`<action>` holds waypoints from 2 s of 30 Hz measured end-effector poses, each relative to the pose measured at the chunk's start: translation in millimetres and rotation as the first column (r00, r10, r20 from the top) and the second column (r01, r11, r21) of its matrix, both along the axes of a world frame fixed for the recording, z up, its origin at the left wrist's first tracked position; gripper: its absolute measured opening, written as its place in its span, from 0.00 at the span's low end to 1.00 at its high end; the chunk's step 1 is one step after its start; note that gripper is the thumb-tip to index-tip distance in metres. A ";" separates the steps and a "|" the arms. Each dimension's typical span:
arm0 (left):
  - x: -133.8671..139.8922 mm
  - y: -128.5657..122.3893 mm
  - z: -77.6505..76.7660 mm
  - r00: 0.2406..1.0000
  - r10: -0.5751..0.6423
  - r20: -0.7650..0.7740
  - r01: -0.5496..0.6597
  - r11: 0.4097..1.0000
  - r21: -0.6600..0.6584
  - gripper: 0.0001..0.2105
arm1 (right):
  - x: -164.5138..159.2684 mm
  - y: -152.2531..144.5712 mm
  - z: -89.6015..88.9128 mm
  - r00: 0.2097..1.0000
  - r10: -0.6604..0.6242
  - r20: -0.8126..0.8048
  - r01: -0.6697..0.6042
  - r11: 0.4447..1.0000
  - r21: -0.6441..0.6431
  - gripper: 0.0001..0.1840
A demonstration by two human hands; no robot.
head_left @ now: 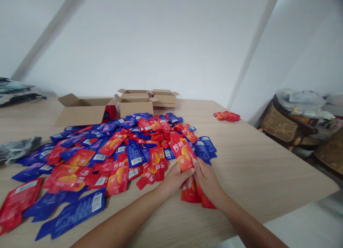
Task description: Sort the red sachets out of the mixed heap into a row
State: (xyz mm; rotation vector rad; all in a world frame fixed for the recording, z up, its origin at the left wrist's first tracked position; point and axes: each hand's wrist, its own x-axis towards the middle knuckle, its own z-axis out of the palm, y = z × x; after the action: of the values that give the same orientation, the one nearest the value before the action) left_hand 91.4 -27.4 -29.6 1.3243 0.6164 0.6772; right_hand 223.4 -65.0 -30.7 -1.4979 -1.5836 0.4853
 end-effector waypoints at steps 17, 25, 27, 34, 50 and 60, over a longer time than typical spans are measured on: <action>-9.2 -1.2 10.1 0.919 -0.173 -0.355 0.184 0.983 -0.003 0.30 | 38.4 -31.9 13.1 0.990 0.042 -0.132 -0.078 0.956 -0.284 0.26; -21.4 30.9 -2.1 0.835 -0.017 -0.551 0.083 0.992 0.095 0.27 | 76.9 -47.9 -6.1 0.989 0.112 -0.099 -0.146 0.870 -0.471 0.29; -19.5 28.8 -7.7 0.807 -0.067 -0.586 0.139 0.987 0.079 0.25 | 77.1 -49.6 -7.7 0.979 0.177 0.106 -0.103 0.865 -0.492 0.30; -15.2 32.5 -11.0 0.844 -0.006 -0.536 0.040 0.998 0.052 0.24 | 71.2 -7.4 12.9 0.656 -0.017 0.755 0.289 0.929 -0.230 0.29; -26.1 54.5 -22.1 0.898 0.194 -0.395 -0.206 0.978 0.012 0.20 | 16.0 118.5 -2.1 0.968 0.238 0.074 -0.201 0.921 -0.335 0.21; -21.7 31.8 3.0 0.991 -0.021 -0.133 0.007 0.994 -0.105 0.26 | -2.1 58.3 18.6 0.868 0.296 -0.399 -0.421 0.864 -0.276 0.17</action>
State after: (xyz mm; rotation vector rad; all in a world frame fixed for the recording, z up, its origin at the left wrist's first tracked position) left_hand 69.7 4.4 -26.6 1.2825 0.7403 0.5406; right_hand 221.3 -6.7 -12.1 -1.2678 -1.5488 1.2451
